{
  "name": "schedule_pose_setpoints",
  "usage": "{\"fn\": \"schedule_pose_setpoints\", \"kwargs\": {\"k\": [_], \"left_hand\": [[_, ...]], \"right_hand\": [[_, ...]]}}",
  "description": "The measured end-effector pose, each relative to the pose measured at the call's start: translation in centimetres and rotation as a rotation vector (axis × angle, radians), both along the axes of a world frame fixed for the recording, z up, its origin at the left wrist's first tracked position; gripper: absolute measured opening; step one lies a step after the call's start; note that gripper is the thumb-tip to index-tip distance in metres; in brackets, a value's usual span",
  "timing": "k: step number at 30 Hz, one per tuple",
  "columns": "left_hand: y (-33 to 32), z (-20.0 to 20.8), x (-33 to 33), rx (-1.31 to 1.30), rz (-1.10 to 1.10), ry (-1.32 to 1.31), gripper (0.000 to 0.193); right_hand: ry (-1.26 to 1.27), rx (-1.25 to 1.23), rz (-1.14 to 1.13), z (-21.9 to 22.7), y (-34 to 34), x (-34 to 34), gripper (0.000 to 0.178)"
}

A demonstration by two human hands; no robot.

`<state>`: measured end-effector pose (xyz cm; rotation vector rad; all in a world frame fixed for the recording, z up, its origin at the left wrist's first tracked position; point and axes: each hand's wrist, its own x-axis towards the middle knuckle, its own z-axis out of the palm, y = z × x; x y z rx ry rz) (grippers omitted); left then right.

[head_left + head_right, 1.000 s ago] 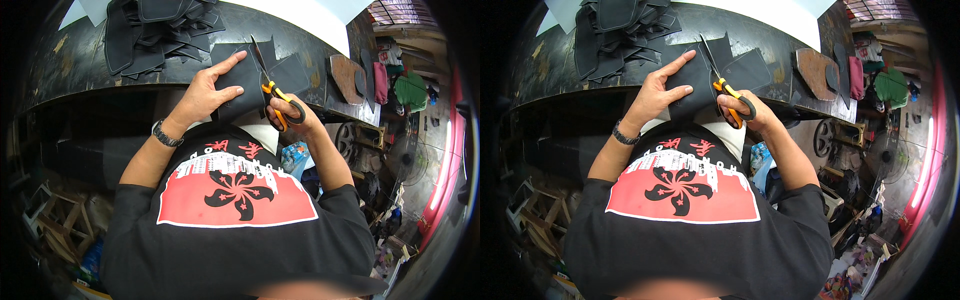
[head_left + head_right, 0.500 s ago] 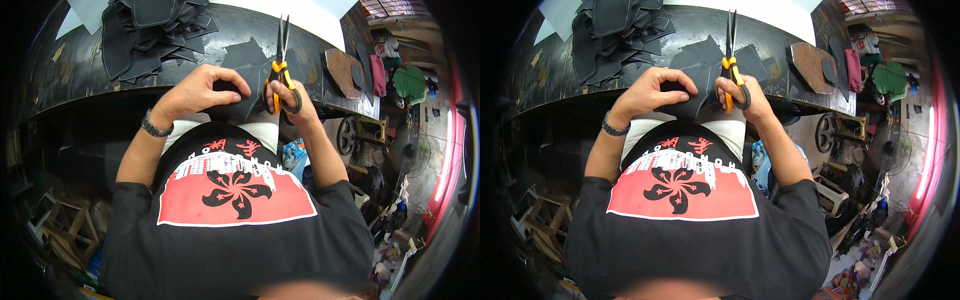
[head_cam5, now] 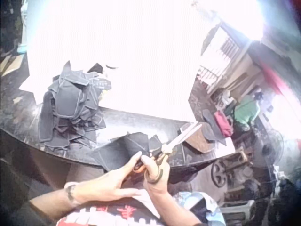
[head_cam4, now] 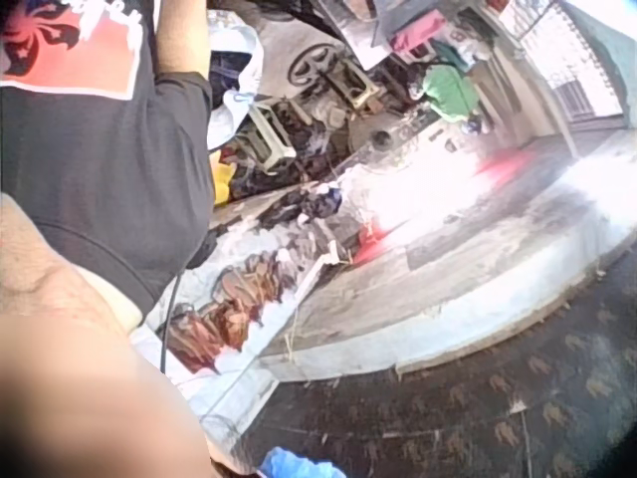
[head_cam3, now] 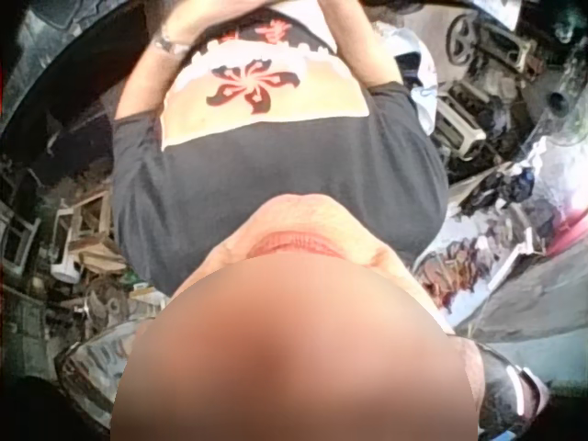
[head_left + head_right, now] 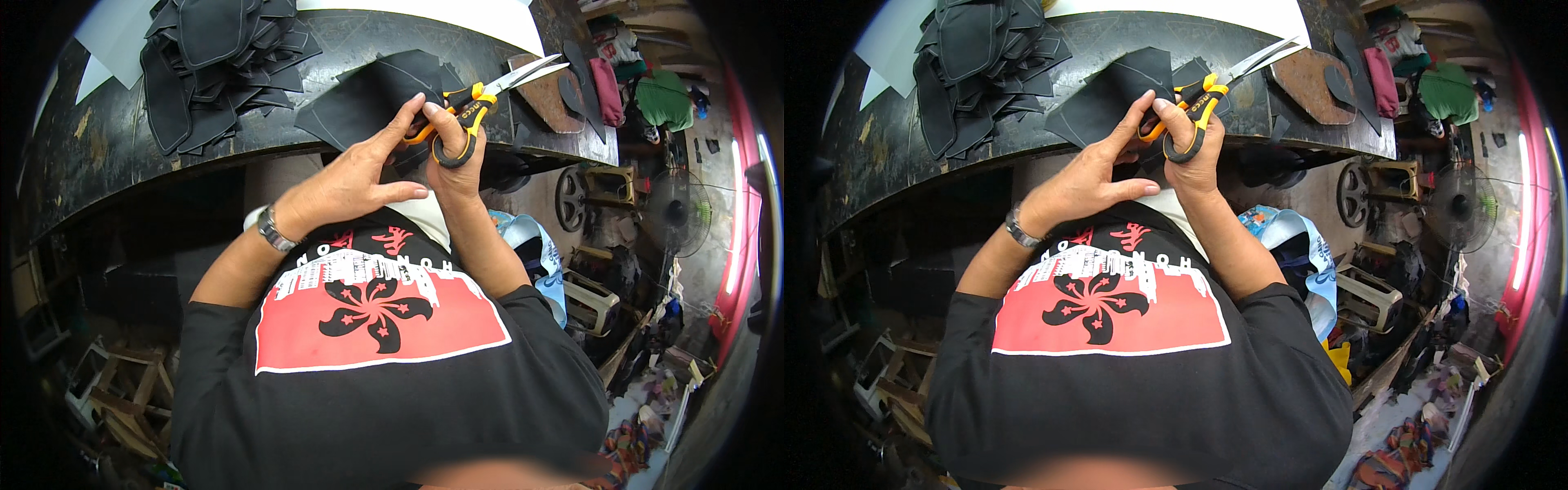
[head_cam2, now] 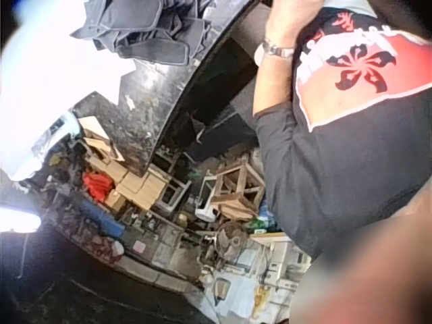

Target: The person uses shears to cut black leather pieces along marked outlines on a workbench. They repeatedly reposition the material and trim edges to match the pattern, stacking finished pieces aside as they work.

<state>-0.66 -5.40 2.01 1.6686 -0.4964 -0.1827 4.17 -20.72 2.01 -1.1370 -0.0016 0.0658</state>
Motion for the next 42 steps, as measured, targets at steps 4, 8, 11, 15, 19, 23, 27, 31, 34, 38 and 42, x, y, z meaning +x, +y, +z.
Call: {"fn": "schedule_pose_setpoints", "kwargs": {"k": [4,8,11,15,19,23,27,31,34,38,42], "left_hand": [[-2.2,-2.1,-0.5,-0.478,0.211,-0.071,0.089],[-2.8,-2.3,0.2,-0.941,0.345,0.094,0.070],[-2.6,-2.3,1.3,-1.120,0.465,0.348,0.049],[-1.8,-2.5,2.2,-1.054,0.490,0.332,0.034],[-0.5,-2.5,3.2,-0.898,0.540,0.117,0.037],[0.0,-2.5,3.6,-0.690,0.585,0.001,0.037],[0.0,-2.7,3.7,-0.630,0.578,0.028,0.040],[0.3,-2.8,3.6,-0.561,0.584,-0.050,0.047],[0.7,-2.8,3.6,-0.498,0.596,-0.045,0.050],[0.9,-2.8,3.8,-0.488,0.614,-0.070,0.054],[1.3,-2.7,4.2,-0.489,0.599,-0.104,0.058]], "right_hand": [[0.026,0.001,0.059,0.8,0.0,-0.9,0.016],[0.013,0.017,0.029,0.7,0.8,-1.2,0.015],[0.077,0.000,0.083,0.4,0.5,-1.4,0.016],[0.136,-0.102,0.281,-0.2,-0.5,-1.7,0.018],[0.208,-0.189,0.440,-0.9,-1.8,-2.6,0.028],[0.290,-0.250,0.595,-1.7,-2.9,-4.0,0.040],[0.277,-0.367,0.639,-2.2,-3.2,-4.5,0.042],[0.288,-0.481,0.647,-2.0,-3.1,-4.1,0.044],[0.287,-0.510,0.653,-1.7,-3.0,-3.9,0.045],[0.306,-0.470,0.641,-1.5,-3.1,-4.2,0.044],[0.333,-0.403,0.613,-1.5,-3.1,-4.6,0.041]]}}
